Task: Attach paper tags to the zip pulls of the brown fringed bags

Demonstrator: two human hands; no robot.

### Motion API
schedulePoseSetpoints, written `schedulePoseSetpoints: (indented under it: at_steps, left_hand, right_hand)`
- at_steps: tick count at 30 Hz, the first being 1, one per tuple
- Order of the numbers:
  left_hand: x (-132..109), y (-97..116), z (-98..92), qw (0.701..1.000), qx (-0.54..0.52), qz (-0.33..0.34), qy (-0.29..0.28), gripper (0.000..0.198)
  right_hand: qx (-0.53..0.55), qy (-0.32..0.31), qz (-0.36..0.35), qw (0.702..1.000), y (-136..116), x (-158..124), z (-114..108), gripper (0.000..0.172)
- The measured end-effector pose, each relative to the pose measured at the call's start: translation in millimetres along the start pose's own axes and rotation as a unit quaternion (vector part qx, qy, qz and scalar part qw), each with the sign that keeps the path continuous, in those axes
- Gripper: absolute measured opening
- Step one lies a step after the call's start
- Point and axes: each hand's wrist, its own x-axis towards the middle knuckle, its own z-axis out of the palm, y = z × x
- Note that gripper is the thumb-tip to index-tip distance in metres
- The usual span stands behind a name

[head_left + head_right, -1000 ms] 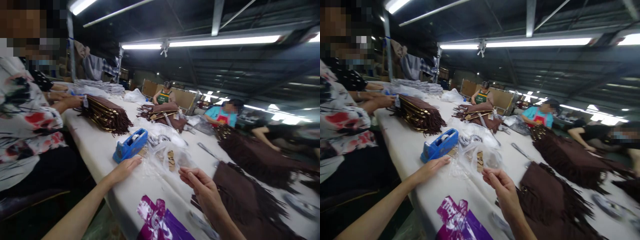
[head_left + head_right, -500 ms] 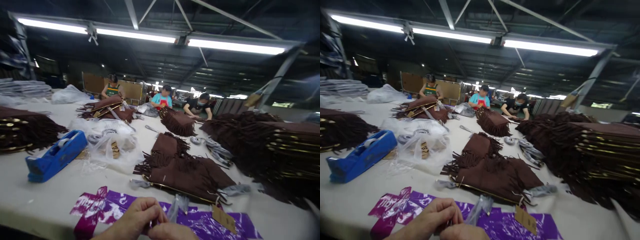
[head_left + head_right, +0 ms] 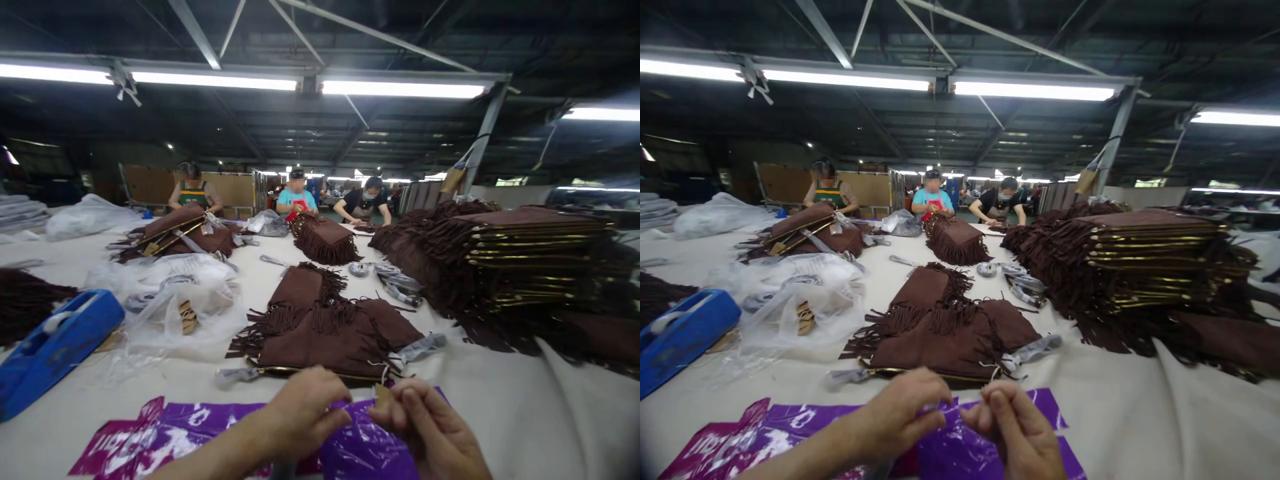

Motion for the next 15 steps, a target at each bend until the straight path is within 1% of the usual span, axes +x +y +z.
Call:
schedulePoseSetpoints:
  at_steps: [1, 2, 3, 4, 6, 7, 8, 10, 11, 13, 15]
  left_hand:
    - [4.2, -13.5, -7.2, 0.997, 0.078, -0.009, 0.023, 0.020]
    - [7.9, -28.1, -14.1, 0.989, 0.146, -0.021, 0.030, 0.025]
    - [11.6, -42.6, -20.2, 0.979, 0.199, -0.030, 0.018, 0.025]
    - [15.2, -55.9, -25.5, 0.971, 0.237, -0.036, -0.003, 0.020]
    - [23.0, -75.4, -33.8, 0.959, 0.278, -0.051, -0.033, 0.008]
    - [27.4, -80.9, -37.1, 0.956, 0.286, -0.061, -0.031, 0.011]
    - [32.0, -83.8, -40.3, 0.954, 0.291, -0.074, -0.018, 0.015]
    - [41.6, -84.4, -46.3, 0.950, 0.298, -0.092, 0.022, 0.019]
    - [46.1, -83.6, -49.2, 0.948, 0.300, -0.096, 0.037, 0.019]
    - [53.6, -83.0, -54.5, 0.948, 0.300, -0.097, 0.049, 0.020]
    - [58.0, -85.0, -59.0, 0.949, 0.294, -0.100, 0.043, 0.021]
  right_hand:
    - [0.036, 0.011, 0.029, 0.999, -2.5, 4.9, -10.9, 0.029]
    - [0.050, 0.012, 0.053, 0.997, -4.0, 10.0, -22.0, 0.030]
    - [0.041, 0.003, 0.071, 0.997, -4.2, 14.9, -32.1, 0.032]
    - [0.017, -0.014, 0.085, 0.996, -3.1, 19.2, -40.1, 0.034]
    - [-0.059, -0.073, 0.095, 0.991, 2.1, 25.5, -47.3, 0.036]
    - [-0.105, -0.107, 0.085, 0.985, 5.3, 27.6, -46.2, 0.035]
    - [-0.155, -0.140, 0.064, 0.976, 8.1, 29.3, -42.3, 0.034]
    - [-0.252, -0.196, -0.001, 0.948, 12.1, 33.0, -28.9, 0.030]
    - [-0.290, -0.213, -0.038, 0.932, 13.4, 35.7, -21.1, 0.028]
    - [-0.346, -0.237, -0.096, 0.903, 15.8, 44.0, -6.6, 0.025]
    - [-0.393, -0.251, -0.120, 0.877, 19.3, 56.8, 3.9, 0.024]
